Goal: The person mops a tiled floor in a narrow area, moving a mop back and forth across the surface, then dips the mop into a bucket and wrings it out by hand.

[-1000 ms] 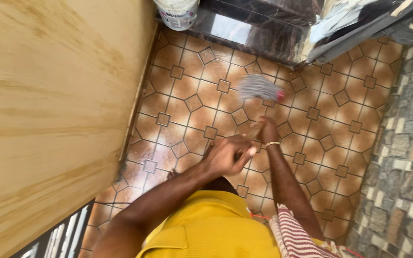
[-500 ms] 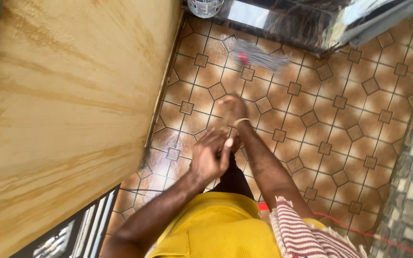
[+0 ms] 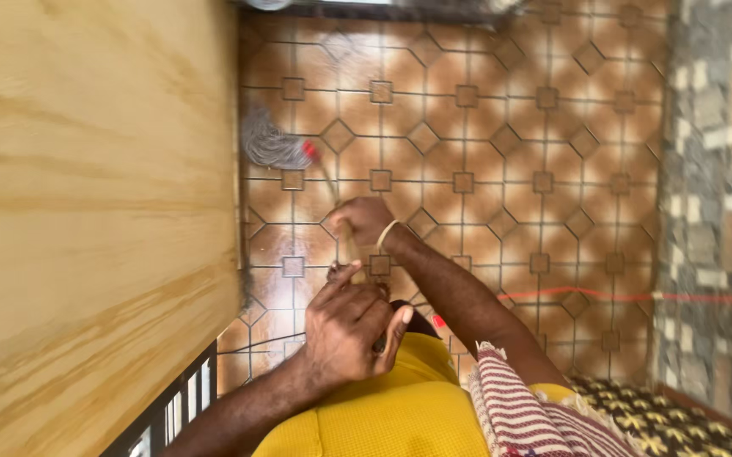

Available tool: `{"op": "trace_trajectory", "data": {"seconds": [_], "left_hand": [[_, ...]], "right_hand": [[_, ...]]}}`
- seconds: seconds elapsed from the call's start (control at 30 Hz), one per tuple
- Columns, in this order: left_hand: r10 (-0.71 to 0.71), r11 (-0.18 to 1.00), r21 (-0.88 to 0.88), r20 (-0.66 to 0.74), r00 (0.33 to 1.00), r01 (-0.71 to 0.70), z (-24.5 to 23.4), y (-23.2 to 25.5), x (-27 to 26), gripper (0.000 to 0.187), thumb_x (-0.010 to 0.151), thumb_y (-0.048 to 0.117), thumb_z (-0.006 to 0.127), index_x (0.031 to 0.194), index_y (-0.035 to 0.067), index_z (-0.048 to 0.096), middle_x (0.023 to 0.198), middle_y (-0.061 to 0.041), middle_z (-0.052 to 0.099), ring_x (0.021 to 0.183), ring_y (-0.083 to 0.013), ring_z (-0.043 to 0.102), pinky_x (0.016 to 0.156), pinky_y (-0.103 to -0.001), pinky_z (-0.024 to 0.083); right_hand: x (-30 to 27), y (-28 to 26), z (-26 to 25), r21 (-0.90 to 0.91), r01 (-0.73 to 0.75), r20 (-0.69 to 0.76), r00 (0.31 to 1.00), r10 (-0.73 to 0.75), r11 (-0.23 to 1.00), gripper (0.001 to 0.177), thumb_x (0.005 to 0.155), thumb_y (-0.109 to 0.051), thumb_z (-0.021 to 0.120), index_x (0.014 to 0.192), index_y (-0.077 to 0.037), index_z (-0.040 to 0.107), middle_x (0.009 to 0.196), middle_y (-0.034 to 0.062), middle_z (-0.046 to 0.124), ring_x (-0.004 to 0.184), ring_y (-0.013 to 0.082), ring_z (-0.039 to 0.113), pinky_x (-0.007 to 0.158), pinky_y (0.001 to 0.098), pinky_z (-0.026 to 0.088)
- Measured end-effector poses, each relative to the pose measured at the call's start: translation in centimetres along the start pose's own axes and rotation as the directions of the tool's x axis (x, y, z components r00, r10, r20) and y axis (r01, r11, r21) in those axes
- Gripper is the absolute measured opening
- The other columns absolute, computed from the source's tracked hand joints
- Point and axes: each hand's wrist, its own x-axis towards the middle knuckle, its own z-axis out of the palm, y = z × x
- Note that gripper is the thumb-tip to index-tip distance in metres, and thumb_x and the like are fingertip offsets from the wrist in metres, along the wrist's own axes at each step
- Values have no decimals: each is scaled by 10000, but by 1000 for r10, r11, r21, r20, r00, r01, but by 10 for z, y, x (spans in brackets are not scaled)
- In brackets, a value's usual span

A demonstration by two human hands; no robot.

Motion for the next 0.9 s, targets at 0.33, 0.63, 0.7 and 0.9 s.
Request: {"op": "trace_trajectory", "data": {"seconds": [0.33,0.63,0.7,0.9], "left_hand": [[-66,889,-428,237,969,165,134,-51,22,336,1029,242,587,767,32,600,728,-114,590,699,-279,605,763,-427,546],[-339,844,-380,170,925,379,77,-53,7,360,1060,167,582,740,3,567,689,-128,536,637,-267,497,640,-410,421],[-345,891,-266,129,930,368,36,-22,-1,302,1016,150,605,754,0,600,705,-136,578,641,-268,553,631,-401,456],[-286,958,55,116,951,281,-19,51,-9,220,933,130,641,748,12,629,701,-127,635,595,-287,610,608,-402,515]], "right_hand": [[-135,200,4,96,-634,-390,685,615,768,441,771,-358,721,1172,-175,740,1110,150,726,1008,370,685,833,462,554],[-88,162,45,26,-472,-548,731,407,881,213,825,-304,755,952,-136,777,954,143,744,910,375,701,790,480,563],[-67,121,58,154,-380,-465,786,407,912,184,843,-304,742,918,-142,786,927,131,739,857,358,701,754,464,553],[-20,-37,66,337,-249,-66,956,287,908,219,968,-366,665,942,-164,744,1016,60,759,962,225,722,916,357,552]]}}
